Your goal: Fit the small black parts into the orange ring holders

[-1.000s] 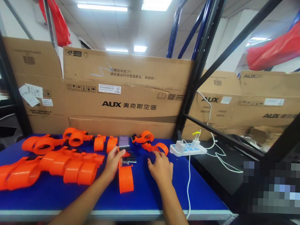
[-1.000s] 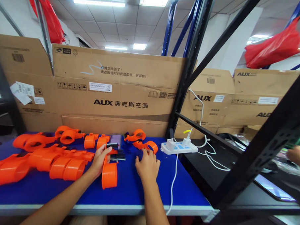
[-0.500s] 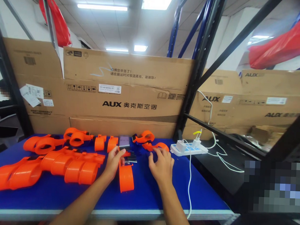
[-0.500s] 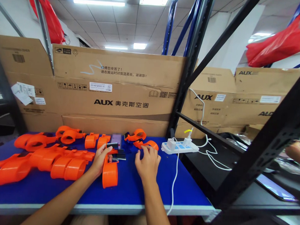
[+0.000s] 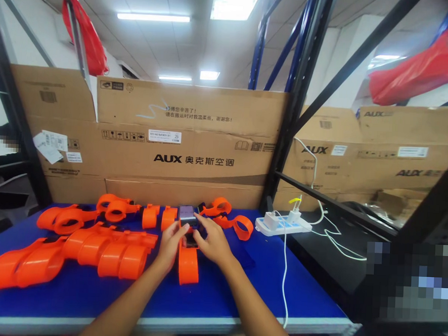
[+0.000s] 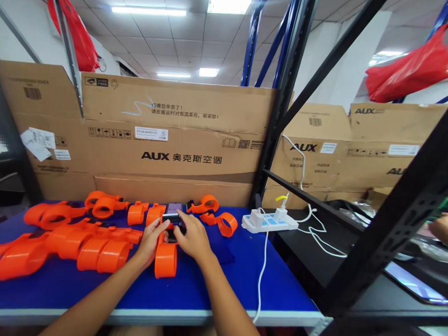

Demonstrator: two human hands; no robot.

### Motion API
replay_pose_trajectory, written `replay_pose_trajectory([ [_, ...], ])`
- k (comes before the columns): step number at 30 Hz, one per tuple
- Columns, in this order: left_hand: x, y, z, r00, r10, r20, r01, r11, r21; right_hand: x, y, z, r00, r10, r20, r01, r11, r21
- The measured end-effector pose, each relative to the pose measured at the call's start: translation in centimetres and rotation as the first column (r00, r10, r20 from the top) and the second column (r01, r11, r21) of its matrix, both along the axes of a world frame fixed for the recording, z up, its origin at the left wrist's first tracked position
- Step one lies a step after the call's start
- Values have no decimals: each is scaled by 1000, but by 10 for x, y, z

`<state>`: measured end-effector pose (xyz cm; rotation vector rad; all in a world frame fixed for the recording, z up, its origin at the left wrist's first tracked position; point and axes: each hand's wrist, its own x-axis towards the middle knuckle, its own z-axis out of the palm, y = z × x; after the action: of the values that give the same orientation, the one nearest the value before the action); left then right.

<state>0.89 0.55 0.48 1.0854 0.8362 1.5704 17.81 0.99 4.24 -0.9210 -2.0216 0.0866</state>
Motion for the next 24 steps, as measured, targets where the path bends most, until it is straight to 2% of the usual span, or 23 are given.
replay_pose_trajectory([
  [4,2,-3,2,1000,2,-12,-2,1000,-10,-8,-1,-15,999,5,-49,-4,1000,20],
  [9,2,-8,5,999,-8,42,9,999,-39,-10,-4,-21,991,39,-131,-35,999,33],
  [24,4,-11,7,998,-27,53,31,997,-64,-8,-1,-31,998,54,-30,-48,986,159],
])
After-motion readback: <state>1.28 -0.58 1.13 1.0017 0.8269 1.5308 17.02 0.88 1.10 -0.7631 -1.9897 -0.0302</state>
